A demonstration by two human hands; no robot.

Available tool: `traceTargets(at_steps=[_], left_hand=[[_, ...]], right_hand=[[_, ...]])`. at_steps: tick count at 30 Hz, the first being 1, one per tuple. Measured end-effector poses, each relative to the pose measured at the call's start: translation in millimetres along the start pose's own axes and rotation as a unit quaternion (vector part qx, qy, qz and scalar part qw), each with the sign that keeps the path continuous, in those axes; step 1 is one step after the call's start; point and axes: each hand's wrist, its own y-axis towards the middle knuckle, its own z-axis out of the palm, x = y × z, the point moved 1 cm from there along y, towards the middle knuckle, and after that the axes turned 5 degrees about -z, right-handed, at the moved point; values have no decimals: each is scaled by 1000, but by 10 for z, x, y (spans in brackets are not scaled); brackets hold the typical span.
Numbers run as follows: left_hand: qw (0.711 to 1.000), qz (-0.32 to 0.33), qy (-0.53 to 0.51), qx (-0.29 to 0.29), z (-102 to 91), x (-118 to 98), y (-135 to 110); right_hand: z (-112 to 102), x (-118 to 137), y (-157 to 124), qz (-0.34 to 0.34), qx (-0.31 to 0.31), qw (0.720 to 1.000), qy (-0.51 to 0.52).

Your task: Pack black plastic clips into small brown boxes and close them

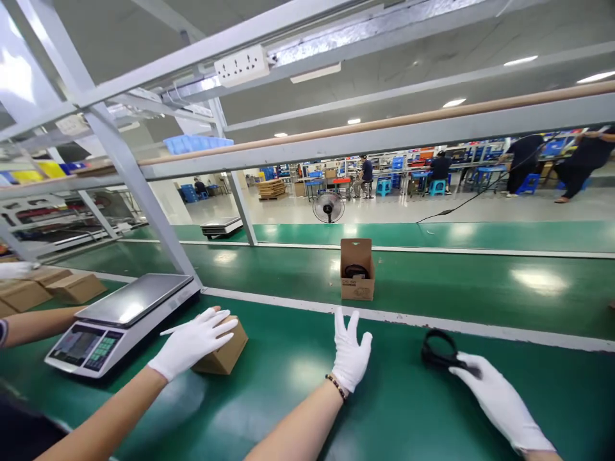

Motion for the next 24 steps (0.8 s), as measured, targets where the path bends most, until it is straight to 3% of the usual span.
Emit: traceTargets(at_steps=[2, 3, 6, 8, 10, 12, 15, 18, 24], left_hand=[[990, -11, 142, 17, -129, -75, 313], [982, -9, 188, 22, -207, -109, 501], [967, 1, 250, 45, -440, -159, 1065], [956, -6, 281, 81, -561, -150, 1354], [943, -19, 307, 125, -642, -142, 1539], [932, -25, 324, 163, -684, -176, 1632], [921, -1, 336, 195, -696, -312, 1632], [919, 44, 332, 205, -699, -450, 1466], [932, 116, 286, 192, -849, -390, 636]], right_hand=[[91, -104, -31, 2, 81, 996, -26], [116, -151, -44, -10, 88, 995, -42], [168, -155, -79, -125, 16, 987, -101], [209, -73, -104, -244, -23, 960, -134], [245, -10, -125, -346, -29, 923, -169], [256, -16, -129, -383, -25, 902, -199], [226, -107, -111, -346, -31, 912, -217], [188, -176, -103, -323, -4, 922, -212], [52, -394, -112, -236, 100, 942, -215]])
